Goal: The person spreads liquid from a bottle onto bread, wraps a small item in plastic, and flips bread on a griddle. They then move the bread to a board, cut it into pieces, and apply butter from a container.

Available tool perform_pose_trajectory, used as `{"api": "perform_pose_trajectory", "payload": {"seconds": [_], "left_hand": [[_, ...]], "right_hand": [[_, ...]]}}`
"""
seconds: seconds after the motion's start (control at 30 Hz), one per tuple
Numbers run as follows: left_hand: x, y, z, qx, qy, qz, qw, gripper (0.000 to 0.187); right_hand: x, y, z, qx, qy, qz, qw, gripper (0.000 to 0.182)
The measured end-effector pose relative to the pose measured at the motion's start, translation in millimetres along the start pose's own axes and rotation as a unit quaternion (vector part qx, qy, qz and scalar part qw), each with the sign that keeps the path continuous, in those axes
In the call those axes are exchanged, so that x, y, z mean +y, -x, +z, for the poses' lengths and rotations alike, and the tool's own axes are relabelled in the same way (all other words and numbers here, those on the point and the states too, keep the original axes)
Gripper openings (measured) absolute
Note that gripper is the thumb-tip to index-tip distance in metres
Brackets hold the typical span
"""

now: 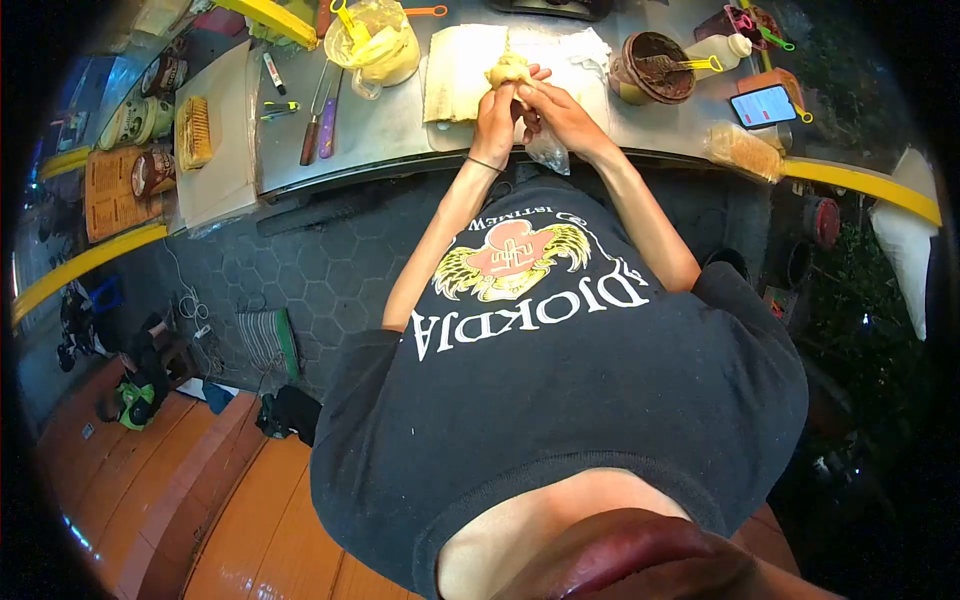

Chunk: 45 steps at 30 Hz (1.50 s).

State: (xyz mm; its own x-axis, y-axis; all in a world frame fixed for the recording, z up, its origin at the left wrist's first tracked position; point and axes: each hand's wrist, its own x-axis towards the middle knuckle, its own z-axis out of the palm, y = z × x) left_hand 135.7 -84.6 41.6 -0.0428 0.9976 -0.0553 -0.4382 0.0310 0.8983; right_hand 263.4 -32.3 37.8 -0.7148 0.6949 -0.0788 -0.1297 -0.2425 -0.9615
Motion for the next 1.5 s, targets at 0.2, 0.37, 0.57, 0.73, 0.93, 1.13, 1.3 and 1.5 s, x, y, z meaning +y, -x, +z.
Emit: {"api": "perform_pose_trajectory", "payload": {"seconds": [0.2,0.37,0.57,0.73,0.93,1.13,1.3,1.5], "left_hand": [[2.7,6.2,5.8,-0.055,-0.030,0.003,0.998,0.054],[-15.7,7.4,-4.8,-0.029,-0.122,-0.012,0.992,0.053],[-23.2,7.7,-3.0,0.066,-0.115,-0.007,0.991,0.050],[-23.4,3.5,4.4,0.031,0.015,0.036,0.999,0.050],[-10.9,-3.6,2.1,-0.021,-0.193,0.064,0.979,0.054],[1.8,6.0,5.7,-0.118,0.046,-0.035,0.991,0.059],[16.6,1.1,13.9,-0.122,-0.071,-0.055,0.988,0.056],[-15.8,-11.7,13.3,-0.026,-0.192,0.123,0.973,0.044]], "right_hand": [[-15.8,7.2,-10.6,-0.051,-0.081,0.026,0.995,0.030],[-13.0,8.5,-8.5,-0.041,-0.097,0.089,0.990,0.032],[-5.2,9.6,6.2,-0.012,-0.061,0.064,0.996,0.034],[-19.5,10.7,6.5,0.009,0.197,0.027,0.980,0.035],[-14.8,9.5,-18.4,0.018,0.149,-0.042,0.988,0.029],[-16.4,12.8,-22.1,-0.024,-0.115,0.080,0.990,0.028],[-13.5,12.3,-15.7,-0.083,-0.150,0.123,0.977,0.034],[-29.3,8.8,-22.9,-0.102,0.220,0.025,0.970,0.034]]}}
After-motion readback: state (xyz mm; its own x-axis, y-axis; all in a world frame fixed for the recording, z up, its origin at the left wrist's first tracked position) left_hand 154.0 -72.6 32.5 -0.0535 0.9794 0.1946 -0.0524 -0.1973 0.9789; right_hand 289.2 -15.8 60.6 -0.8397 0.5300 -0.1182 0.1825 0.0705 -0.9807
